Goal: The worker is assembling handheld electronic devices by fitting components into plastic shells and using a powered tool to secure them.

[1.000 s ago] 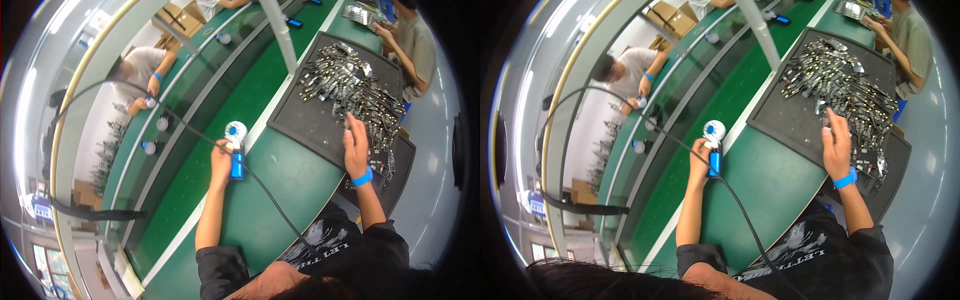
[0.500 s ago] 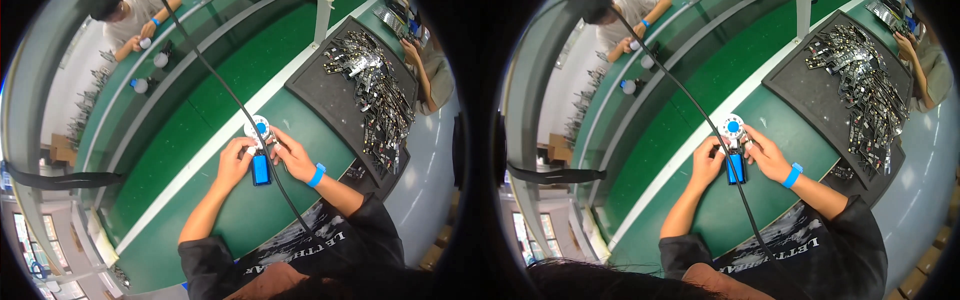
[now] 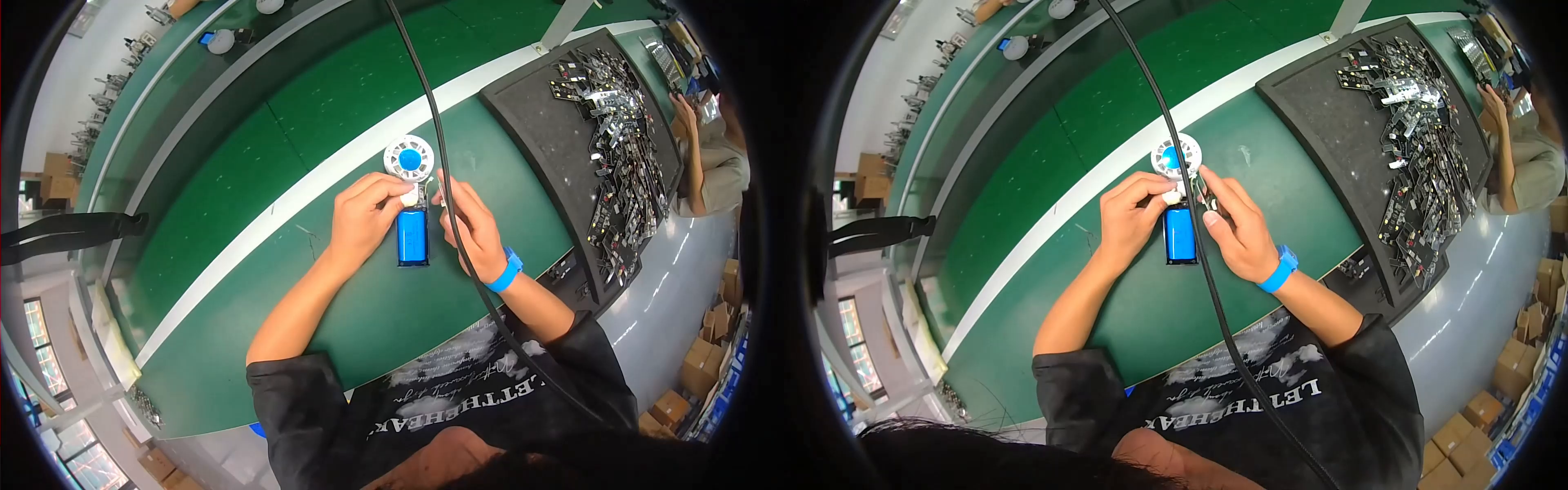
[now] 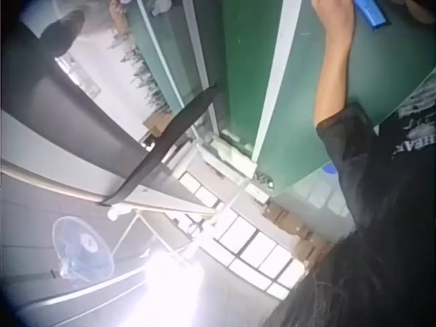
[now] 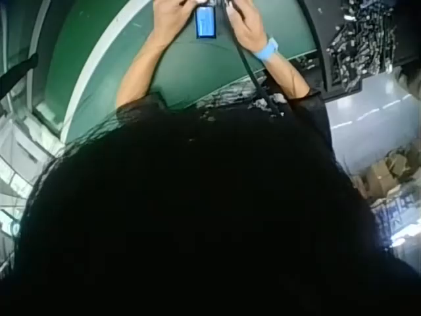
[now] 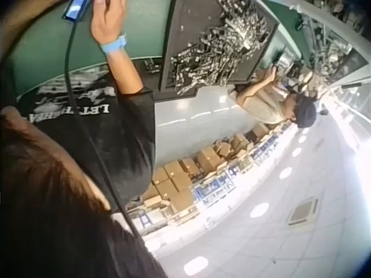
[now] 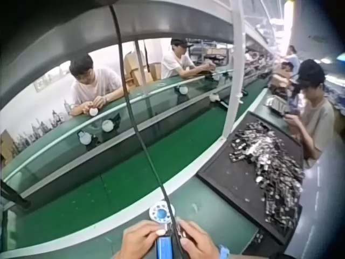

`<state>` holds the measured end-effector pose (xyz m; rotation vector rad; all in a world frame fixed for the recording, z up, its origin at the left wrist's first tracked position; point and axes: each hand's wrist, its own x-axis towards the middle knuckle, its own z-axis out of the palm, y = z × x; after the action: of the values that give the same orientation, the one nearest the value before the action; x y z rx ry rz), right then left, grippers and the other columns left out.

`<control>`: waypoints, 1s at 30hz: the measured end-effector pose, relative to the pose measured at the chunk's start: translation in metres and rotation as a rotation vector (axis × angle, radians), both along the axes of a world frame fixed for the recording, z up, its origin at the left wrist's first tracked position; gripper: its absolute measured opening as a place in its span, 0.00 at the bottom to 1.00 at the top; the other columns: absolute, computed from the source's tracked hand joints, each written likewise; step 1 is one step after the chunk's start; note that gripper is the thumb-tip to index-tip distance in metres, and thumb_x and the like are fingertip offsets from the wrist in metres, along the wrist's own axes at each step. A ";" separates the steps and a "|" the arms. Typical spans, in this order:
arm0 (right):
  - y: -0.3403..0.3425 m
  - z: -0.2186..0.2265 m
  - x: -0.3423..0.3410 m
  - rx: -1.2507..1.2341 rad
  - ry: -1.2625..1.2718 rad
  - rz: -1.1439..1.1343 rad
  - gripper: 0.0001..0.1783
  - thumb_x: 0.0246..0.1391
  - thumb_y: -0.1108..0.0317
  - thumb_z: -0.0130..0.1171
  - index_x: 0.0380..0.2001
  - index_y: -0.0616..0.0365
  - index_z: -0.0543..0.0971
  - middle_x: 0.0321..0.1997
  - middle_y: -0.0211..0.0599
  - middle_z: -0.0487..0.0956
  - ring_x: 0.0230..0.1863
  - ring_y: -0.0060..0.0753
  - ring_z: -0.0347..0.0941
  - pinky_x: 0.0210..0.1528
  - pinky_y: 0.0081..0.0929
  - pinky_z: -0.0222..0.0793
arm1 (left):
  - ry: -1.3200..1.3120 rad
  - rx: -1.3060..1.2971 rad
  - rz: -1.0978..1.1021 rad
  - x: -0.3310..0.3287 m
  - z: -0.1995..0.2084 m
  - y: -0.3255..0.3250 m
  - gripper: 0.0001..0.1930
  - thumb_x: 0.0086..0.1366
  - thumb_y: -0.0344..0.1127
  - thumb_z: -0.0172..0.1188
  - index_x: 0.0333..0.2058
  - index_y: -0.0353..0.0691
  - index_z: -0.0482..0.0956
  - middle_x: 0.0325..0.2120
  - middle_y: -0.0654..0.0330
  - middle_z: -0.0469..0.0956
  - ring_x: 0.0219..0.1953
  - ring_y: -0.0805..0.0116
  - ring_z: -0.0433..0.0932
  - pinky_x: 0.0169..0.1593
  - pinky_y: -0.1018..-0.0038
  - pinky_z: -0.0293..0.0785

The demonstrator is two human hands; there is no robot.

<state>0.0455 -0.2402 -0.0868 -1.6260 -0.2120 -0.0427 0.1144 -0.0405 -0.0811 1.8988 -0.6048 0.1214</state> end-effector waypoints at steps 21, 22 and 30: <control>0.003 0.005 -0.002 -0.157 -0.060 -0.032 0.23 0.69 0.74 0.46 0.64 0.65 0.73 0.41 0.34 0.73 0.26 0.17 0.64 0.27 0.19 0.62 | -0.564 0.451 0.029 -0.017 0.027 -0.008 0.10 0.48 0.32 0.73 0.24 0.45 0.78 0.25 0.69 0.79 0.25 0.70 0.77 0.27 0.73 0.70; 0.003 0.005 -0.002 -0.203 -0.090 -0.032 0.23 0.68 0.74 0.46 0.64 0.65 0.73 0.39 0.35 0.73 0.27 0.18 0.65 0.28 0.20 0.63 | -0.562 0.452 0.034 -0.019 0.027 -0.008 0.10 0.48 0.32 0.73 0.24 0.45 0.78 0.25 0.69 0.79 0.25 0.70 0.77 0.27 0.73 0.70; 0.002 0.002 -0.003 -0.368 -0.258 -0.105 0.24 0.65 0.77 0.47 0.63 0.66 0.73 0.39 0.35 0.74 0.30 0.22 0.67 0.32 0.23 0.66 | -0.657 0.626 0.071 -0.027 0.027 -0.011 0.10 0.48 0.32 0.72 0.27 0.45 0.78 0.26 0.69 0.78 0.26 0.70 0.76 0.27 0.73 0.68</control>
<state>0.0426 -0.2383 -0.0846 -1.9968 -0.3479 -0.3106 0.0879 -0.0515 -0.0539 2.4941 -1.1091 0.6882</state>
